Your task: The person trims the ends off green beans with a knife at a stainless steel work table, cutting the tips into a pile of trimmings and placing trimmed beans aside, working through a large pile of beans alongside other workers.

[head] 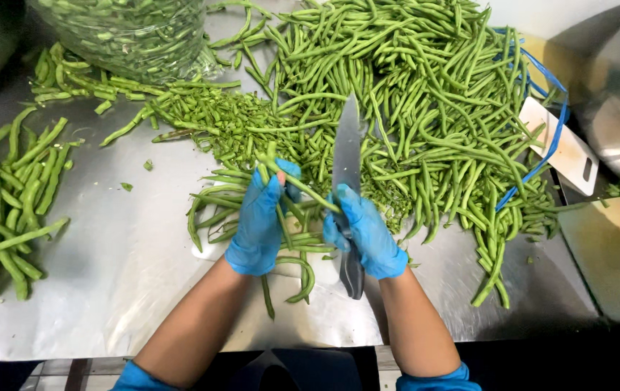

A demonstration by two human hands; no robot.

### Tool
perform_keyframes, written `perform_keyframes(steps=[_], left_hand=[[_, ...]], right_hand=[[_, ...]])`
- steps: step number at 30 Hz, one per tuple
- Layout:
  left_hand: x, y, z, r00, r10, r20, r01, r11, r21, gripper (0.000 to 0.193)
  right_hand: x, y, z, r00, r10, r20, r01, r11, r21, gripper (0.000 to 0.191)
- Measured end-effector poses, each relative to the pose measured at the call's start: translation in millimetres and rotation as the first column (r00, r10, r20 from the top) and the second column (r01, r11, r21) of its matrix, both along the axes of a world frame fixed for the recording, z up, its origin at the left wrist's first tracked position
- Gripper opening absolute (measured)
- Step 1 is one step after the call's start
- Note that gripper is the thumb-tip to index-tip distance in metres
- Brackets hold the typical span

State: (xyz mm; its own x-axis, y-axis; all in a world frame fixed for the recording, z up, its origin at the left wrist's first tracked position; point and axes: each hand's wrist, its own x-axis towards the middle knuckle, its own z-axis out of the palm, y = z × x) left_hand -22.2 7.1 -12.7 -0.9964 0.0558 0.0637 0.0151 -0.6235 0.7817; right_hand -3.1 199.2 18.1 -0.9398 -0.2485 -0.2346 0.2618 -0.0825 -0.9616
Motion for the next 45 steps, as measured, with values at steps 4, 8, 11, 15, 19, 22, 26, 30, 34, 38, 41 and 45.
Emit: perform_keyframes(steps=[4,8,11,15,19,22,26,30,34,38,41,45], left_hand=[[-5,-4,0,0.999,0.021,0.025,-0.020,1.000,-0.011,0.018],[-7,-18,-2,0.975,-0.024,-0.220,-0.178,0.507,-0.843,0.023],[2,-9,-9,0.895,-0.375,-0.243,-0.223,0.097,-0.970,0.022],[7,11,-19,0.927,-0.374,-0.025,-0.072,-0.113,-0.991,0.017],[6,-4,-12,0.920,-0.363,-0.147,-0.167,-0.023,-0.986,0.021],[5,-18,3,0.902,-0.296,-0.314,-0.287,0.130,-0.949,0.023],[8,-25,21,0.924,-0.257,-0.282,-0.209,0.278,-0.938,0.023],[8,-25,33,0.951,-0.263,-0.162,-0.097,0.242,-0.965,0.025],[9,-26,39,0.942,-0.254,-0.218,-0.136,0.304,-0.943,0.040],[6,-27,35,0.939,-0.308,-0.152,-0.092,0.201,-0.975,0.028],[-1,-27,27,0.920,-0.334,-0.205,-0.058,0.400,-0.915,0.030],[-3,-19,12,0.941,-0.331,-0.066,0.309,0.924,-0.227,0.036]], right_hand=[[3,-1,-3,0.999,0.053,0.005,-0.053,0.993,0.102,0.052],[-6,2,0,0.979,-0.172,-0.114,0.193,0.958,0.214,0.052],[-11,11,5,0.956,-0.209,-0.205,0.257,0.935,0.246,0.053],[-12,18,7,0.957,-0.217,-0.192,0.264,0.927,0.268,0.051],[-11,23,8,0.946,-0.217,-0.240,0.301,0.864,0.403,0.045],[-14,27,11,0.931,-0.158,-0.329,0.330,0.751,0.572,0.044],[-16,29,11,0.934,-0.159,-0.321,0.323,0.763,0.560,0.044],[-16,30,7,0.928,-0.160,-0.335,0.321,0.798,0.510,0.044],[-17,29,4,0.912,-0.193,-0.362,0.368,0.777,0.511,0.045],[-15,28,8,0.951,-0.240,-0.196,0.298,0.880,0.369,0.046],[-14,30,16,0.944,-0.326,0.045,0.322,0.943,0.079,0.041],[-16,28,22,0.978,-0.210,-0.023,0.207,0.974,-0.098,0.049]])
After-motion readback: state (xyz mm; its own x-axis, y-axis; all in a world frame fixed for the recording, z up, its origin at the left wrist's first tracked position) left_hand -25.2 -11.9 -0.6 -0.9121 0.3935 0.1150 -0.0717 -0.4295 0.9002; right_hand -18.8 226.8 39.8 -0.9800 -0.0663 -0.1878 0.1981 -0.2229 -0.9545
